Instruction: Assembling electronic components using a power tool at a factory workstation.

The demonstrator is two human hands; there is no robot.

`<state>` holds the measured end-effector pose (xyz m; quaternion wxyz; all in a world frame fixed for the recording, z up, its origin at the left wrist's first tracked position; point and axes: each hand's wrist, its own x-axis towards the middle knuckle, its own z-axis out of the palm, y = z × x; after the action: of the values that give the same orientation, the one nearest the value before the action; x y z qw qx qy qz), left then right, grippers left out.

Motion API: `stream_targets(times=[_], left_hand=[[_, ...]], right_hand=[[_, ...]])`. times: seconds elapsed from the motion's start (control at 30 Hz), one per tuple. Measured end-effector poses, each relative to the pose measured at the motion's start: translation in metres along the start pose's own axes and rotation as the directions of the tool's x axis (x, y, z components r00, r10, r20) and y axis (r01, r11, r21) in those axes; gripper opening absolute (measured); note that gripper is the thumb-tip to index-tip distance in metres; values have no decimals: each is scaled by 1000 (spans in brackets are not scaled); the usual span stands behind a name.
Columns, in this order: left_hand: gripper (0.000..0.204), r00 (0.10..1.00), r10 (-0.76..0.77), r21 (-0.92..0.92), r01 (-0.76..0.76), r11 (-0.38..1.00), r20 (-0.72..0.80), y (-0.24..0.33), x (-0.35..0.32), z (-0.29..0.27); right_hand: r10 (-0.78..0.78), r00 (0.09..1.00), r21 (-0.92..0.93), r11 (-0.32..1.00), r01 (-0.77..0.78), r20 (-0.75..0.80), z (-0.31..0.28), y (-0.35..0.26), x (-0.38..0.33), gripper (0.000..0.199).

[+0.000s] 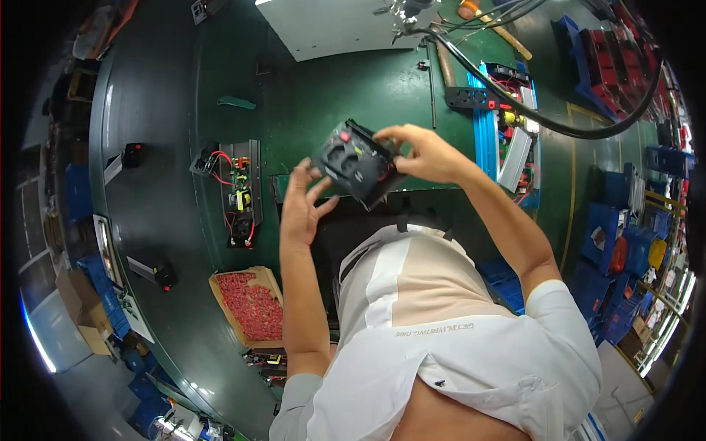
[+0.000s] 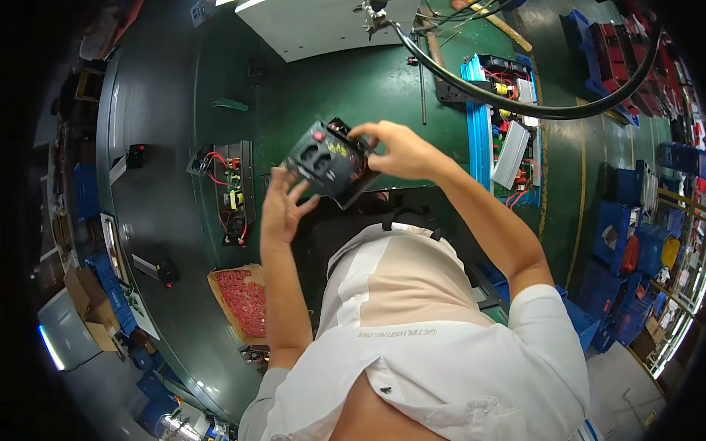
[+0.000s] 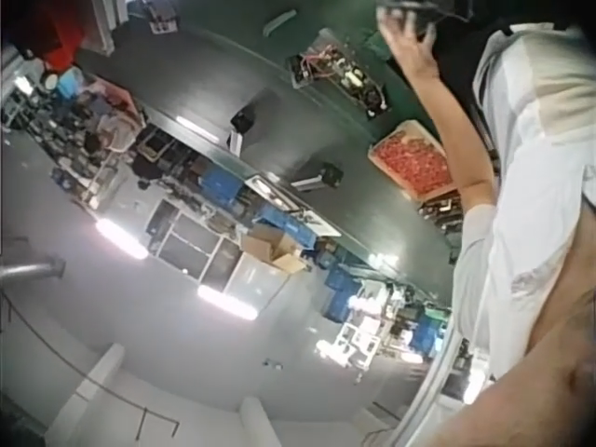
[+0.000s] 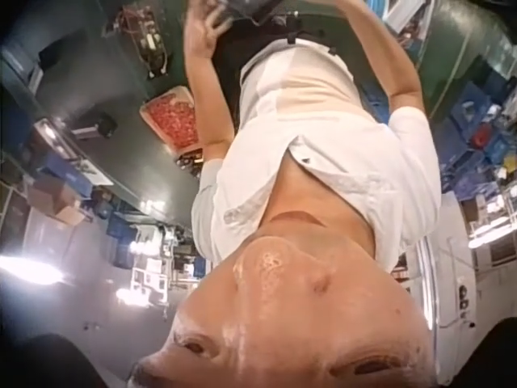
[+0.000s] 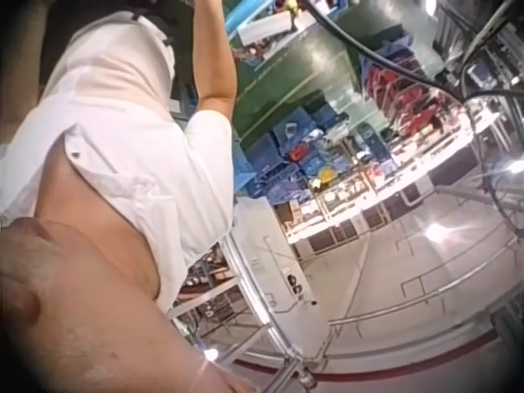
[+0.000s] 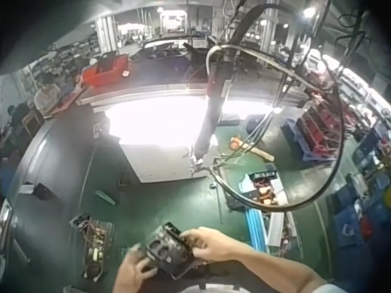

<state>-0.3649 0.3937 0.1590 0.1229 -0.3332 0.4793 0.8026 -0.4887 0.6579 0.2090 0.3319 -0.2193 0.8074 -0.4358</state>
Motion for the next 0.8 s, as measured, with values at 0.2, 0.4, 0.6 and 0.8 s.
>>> stream_targets(times=[0.2, 0.4, 0.6, 0.8], left_hand=[[69, 949, 262, 416, -312, 854, 174, 60, 29, 47], [68, 950, -106, 646, -116, 755, 294, 112, 59, 43], [89, 899, -272, 699, -52, 713, 344, 137, 78, 46], [73, 857, -345, 707, -31, 707, 383, 141, 89, 48]], right_hand=[[177, 984, 247, 955, -162, -37, 9, -15, 38, 53], [40, 969, 487, 869, 87, -245, 90, -29, -20, 50], [-163, 874, 889, 98, -448, 459, 160, -79, 2, 72], [-379, 597, 637, -24, -770, 707, 178, -90, -36, 94]])
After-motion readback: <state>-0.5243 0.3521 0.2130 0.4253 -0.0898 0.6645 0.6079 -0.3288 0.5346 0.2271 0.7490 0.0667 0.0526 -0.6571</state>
